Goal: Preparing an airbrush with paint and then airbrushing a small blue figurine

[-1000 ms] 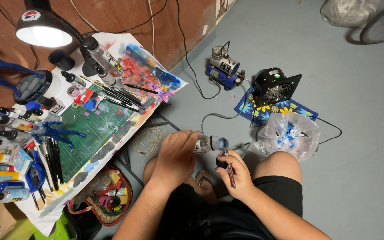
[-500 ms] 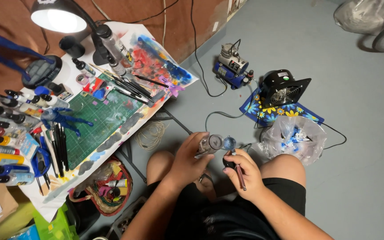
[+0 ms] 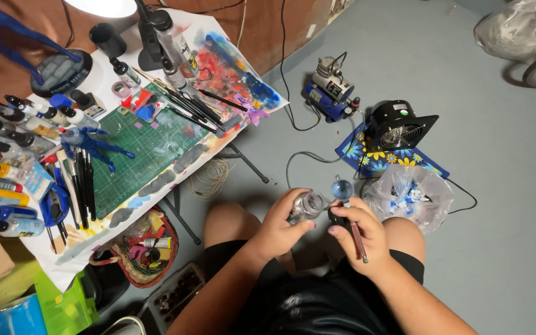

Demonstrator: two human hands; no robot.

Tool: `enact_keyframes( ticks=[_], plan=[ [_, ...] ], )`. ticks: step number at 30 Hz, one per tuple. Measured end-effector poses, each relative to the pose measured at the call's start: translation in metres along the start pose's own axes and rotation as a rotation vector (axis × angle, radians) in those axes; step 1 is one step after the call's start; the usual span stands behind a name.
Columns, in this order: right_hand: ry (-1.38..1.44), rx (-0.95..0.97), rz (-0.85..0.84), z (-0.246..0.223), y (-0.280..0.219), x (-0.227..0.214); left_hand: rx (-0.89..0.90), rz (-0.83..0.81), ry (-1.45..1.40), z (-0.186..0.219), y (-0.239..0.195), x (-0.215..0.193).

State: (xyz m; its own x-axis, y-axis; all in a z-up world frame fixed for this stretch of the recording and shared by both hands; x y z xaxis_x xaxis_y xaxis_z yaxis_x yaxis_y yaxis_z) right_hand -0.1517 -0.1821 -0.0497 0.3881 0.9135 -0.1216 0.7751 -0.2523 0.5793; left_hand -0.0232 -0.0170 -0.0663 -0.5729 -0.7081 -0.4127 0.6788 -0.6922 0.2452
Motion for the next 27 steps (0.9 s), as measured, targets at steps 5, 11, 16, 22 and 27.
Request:
enact_keyframes(
  ticks=[5, 11, 16, 22, 27],
  plan=[
    [-0.068, -0.027, -0.032, 0.000, 0.007, -0.010, 0.160, -0.019, 0.006, -0.004, -0.009, 0.012],
    [-0.083, 0.008, -0.143, 0.013, 0.010, -0.017, 0.184, -0.107, 0.033, 0.003, -0.010, 0.009],
    [-0.118, 0.093, -0.219, 0.032, 0.010, -0.032, 0.157, -0.228, -0.017, -0.008, -0.010, 0.007],
    [-0.025, 0.091, -0.283, 0.035, 0.021, -0.028, 0.059, -0.296, -0.212, -0.020, -0.012, 0.018],
    [-0.161, 0.190, -0.007, 0.029, 0.018, -0.006, 0.091, 0.113, 0.150, 0.002, -0.009, 0.020]
  ],
)
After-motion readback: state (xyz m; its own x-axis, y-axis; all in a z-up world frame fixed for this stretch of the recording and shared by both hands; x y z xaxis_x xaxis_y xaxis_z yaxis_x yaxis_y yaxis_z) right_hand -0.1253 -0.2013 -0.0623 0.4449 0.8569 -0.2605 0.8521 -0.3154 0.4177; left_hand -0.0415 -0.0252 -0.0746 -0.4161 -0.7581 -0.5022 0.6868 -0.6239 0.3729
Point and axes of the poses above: each hand's wrist, its own y-axis towards the middle knuckle, its own x-axis out of the palm, z = x × y, the point moved 1 cm from there along y, towards the middle knuckle, and after that the axes turned 11 degrees about y, right-handed, at the moved point
